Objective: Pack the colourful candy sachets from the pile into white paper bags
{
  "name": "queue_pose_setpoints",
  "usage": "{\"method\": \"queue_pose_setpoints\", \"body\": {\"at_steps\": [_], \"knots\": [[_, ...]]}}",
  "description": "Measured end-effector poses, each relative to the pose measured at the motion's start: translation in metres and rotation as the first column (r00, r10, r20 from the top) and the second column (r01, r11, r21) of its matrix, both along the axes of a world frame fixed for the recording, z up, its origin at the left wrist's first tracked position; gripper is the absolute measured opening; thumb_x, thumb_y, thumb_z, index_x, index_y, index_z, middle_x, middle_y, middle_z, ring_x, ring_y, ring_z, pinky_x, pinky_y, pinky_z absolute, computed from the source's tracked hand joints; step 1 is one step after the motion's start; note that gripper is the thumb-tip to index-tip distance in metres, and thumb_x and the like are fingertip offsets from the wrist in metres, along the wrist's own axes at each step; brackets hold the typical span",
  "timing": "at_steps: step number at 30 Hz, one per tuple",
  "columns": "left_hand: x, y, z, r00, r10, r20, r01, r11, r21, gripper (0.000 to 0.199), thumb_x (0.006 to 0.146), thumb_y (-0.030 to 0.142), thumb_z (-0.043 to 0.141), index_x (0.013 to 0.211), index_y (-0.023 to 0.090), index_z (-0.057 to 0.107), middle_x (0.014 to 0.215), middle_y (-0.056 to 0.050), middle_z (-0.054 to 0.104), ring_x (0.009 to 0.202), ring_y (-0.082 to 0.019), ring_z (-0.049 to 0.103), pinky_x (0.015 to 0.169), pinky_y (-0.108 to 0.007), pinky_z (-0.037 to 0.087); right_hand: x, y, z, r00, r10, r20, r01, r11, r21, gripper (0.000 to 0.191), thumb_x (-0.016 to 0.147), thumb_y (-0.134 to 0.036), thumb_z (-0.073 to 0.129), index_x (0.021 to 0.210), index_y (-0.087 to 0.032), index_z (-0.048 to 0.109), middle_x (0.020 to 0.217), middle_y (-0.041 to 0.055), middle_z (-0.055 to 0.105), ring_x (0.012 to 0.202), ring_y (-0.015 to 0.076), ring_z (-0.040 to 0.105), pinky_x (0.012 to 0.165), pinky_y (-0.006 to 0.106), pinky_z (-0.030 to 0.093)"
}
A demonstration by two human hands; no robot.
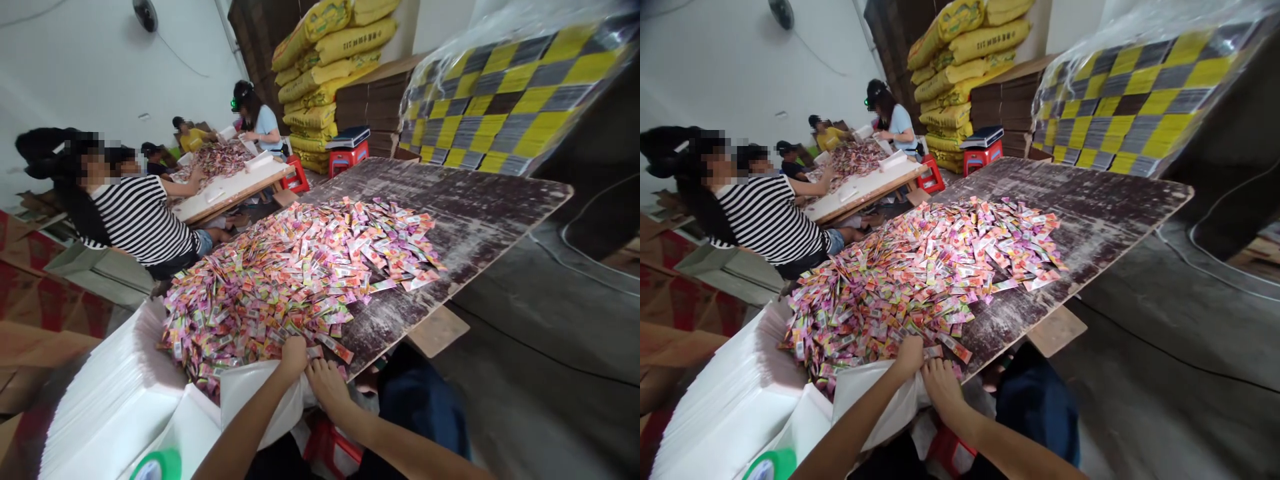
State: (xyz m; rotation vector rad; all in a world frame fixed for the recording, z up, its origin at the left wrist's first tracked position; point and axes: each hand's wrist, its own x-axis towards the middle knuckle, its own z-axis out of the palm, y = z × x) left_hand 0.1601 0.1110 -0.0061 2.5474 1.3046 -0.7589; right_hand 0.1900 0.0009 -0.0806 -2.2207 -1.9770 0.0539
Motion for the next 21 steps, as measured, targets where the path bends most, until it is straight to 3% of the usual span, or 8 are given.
{"method": "queue_pose_setpoints", "body": {"at_steps": [4,9,15,21], "knots": [[-0.004,0.005,0.001,0.992,-0.109,-0.057,0.106,0.993,-0.051,0.033,0.082,0.009,0.054,0.111,0.007,0.069,0.111,-0.021,0.070,0.109,-0.029,0.066,0.092,-0.034,0.051,0.001,-0.007,0.002,0.999,0.037,0.029,-0.038,0.998,0.040,0.025,0.088,-0.007,0.051,0.106,-0.019,0.064,0.093,0.0099,0.066,0.086,0.0250,0.061,0.072,0.038,0.046],[-0.002,0.016,0.003,0.966,-0.215,-0.145,0.195,0.970,-0.143,0.023,0.069,0.011,0.069,0.091,0.012,0.077,0.092,-0.017,0.075,0.094,-0.029,0.070,0.085,-0.034,0.054,-0.002,-0.009,-0.006,0.994,0.058,0.095,-0.068,0.993,0.101,0.026,0.086,-0.008,0.055,0.109,-0.020,0.063,0.091,0.0100,0.066,0.084,0.0258,0.060,0.070,0.038,0.044],[0.002,0.008,0.000,0.958,-0.233,-0.170,0.215,0.969,-0.120,0.018,0.069,0.008,0.069,0.085,0.011,0.077,0.087,-0.017,0.075,0.092,-0.029,0.070,0.082,-0.034,0.054,-0.004,-0.010,-0.025,0.984,0.093,0.152,-0.130,0.959,0.253,0.027,0.084,-0.009,0.060,0.108,-0.019,0.064,0.092,0.0102,0.067,0.081,0.0251,0.060,0.072,0.039,0.044],[0.001,0.001,-0.002,0.977,-0.203,-0.072,0.199,0.979,-0.052,0.023,0.077,0.006,0.061,0.095,0.008,0.076,0.094,-0.021,0.073,0.092,-0.028,0.069,0.081,-0.034,0.053,-0.004,-0.015,-0.028,0.976,0.179,0.123,-0.205,0.945,0.254,0.033,0.083,-0.006,0.058,0.113,-0.018,0.063,0.095,0.0094,0.067,0.081,0.0238,0.059,0.073,0.038,0.043]]}}
